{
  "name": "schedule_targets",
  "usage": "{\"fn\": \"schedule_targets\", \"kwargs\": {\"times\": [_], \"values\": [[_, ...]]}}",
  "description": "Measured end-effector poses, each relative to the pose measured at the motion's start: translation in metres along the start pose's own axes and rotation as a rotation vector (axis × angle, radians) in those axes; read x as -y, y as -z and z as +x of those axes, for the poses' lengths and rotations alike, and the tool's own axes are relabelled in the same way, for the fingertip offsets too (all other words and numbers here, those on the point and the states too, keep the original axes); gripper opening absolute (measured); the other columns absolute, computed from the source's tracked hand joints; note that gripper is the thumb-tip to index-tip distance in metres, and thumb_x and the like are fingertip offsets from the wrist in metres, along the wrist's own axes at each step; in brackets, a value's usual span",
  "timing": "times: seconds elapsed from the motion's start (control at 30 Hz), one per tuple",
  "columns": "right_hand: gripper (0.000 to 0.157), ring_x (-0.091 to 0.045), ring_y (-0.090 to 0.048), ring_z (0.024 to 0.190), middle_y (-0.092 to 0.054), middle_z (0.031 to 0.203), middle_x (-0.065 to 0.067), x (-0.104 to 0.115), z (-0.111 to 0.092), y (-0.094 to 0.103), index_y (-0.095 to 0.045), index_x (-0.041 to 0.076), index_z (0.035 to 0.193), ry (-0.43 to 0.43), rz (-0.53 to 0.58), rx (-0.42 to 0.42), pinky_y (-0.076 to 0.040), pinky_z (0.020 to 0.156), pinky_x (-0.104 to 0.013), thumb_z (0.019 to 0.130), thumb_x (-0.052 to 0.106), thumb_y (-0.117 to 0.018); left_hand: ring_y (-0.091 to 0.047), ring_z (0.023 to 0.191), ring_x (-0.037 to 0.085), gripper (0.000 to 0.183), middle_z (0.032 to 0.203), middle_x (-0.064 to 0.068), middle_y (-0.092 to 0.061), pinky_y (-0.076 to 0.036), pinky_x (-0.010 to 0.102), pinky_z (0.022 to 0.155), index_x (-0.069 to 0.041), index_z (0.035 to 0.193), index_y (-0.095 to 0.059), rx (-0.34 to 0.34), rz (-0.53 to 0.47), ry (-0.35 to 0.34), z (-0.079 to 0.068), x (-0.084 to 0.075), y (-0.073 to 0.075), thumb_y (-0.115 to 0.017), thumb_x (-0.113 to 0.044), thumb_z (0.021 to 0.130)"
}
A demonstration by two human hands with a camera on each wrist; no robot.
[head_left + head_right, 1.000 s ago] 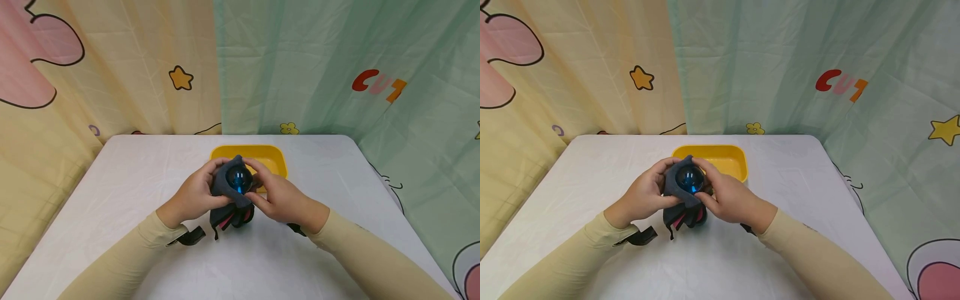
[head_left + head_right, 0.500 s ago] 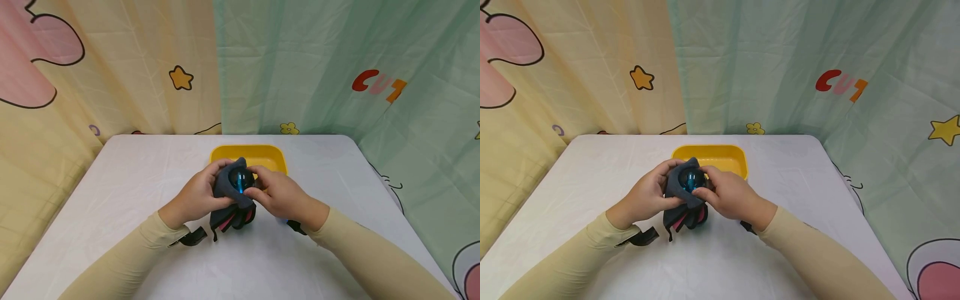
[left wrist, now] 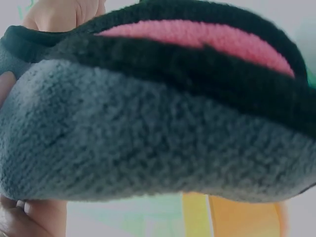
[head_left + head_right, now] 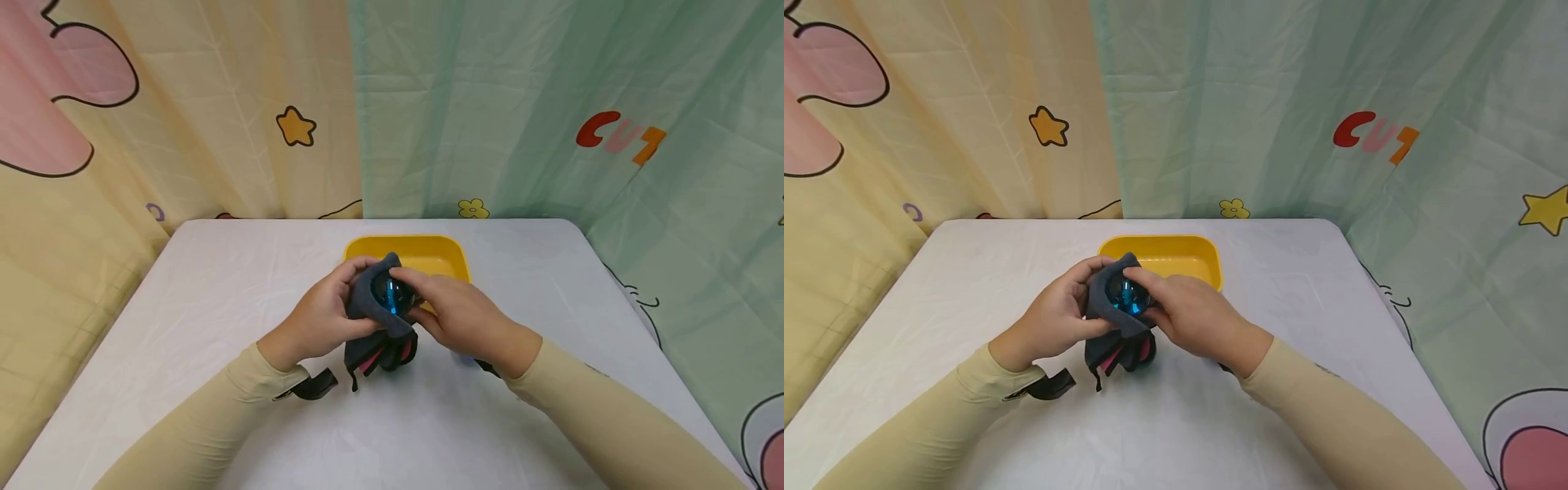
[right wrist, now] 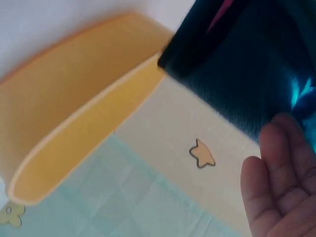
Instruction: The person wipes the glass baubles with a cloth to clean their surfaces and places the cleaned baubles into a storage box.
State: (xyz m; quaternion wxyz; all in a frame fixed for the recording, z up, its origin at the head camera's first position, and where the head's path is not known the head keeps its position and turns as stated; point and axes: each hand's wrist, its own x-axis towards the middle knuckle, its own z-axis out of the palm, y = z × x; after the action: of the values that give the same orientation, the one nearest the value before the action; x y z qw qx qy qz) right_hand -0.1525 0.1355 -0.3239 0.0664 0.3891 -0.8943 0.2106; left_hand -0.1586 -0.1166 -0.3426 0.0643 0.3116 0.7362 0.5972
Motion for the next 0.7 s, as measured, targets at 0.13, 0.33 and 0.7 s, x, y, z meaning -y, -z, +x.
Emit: {"fn": "schedule_targets", "kwargs": {"times": [0.13, 0.33, 0.7], "values": [[0.068, -0.022, -0.073, 0.096, -0.076, 0.112, -0.007, -0.0013, -0.0007, 0.0007, -0.046, 0.009, 0.153, 0.025, -0.073, -0.034, -0.062, 0.088, -0.038, 0.095, 0.019, -0.079, -0.066, 0.122, 0.032, 0.074, 0.14, 0.022, -0.063, -0.057, 0.024, 0.1, -0.001, 0.151, -0.04, 0.007, 0.003, 0.008, -0.0002, 0.0004, -0.0015, -0.077, 0.008, 0.087], [0.062, -0.011, -0.07, 0.085, -0.078, 0.102, -0.003, -0.0014, -0.0007, -0.0003, -0.044, 0.002, 0.151, -0.118, 0.232, 0.051, -0.059, 0.076, -0.027, 0.101, 0.025, -0.072, -0.064, 0.125, 0.032, 0.075, 0.142, 0.019, -0.062, -0.056, 0.024, 0.102, -0.002, 0.15, -0.041, 0.01, 0.018, 0.004, -0.0019, 0.0002, -0.0042, -0.078, 0.008, 0.087], [0.08, -0.016, -0.073, 0.1, -0.074, 0.122, -0.009, 0.0011, -0.002, -0.004, -0.021, 0.012, 0.165, -0.078, 0.289, 0.031, -0.063, 0.086, -0.03, 0.102, 0.018, -0.07, -0.067, 0.121, 0.028, 0.076, 0.138, 0.019, -0.065, -0.057, 0.024, 0.1, 0.0, 0.15, -0.041, -0.013, 0.035, -0.016, -0.0017, 0.0005, -0.0013, -0.08, 0.008, 0.086]]}}
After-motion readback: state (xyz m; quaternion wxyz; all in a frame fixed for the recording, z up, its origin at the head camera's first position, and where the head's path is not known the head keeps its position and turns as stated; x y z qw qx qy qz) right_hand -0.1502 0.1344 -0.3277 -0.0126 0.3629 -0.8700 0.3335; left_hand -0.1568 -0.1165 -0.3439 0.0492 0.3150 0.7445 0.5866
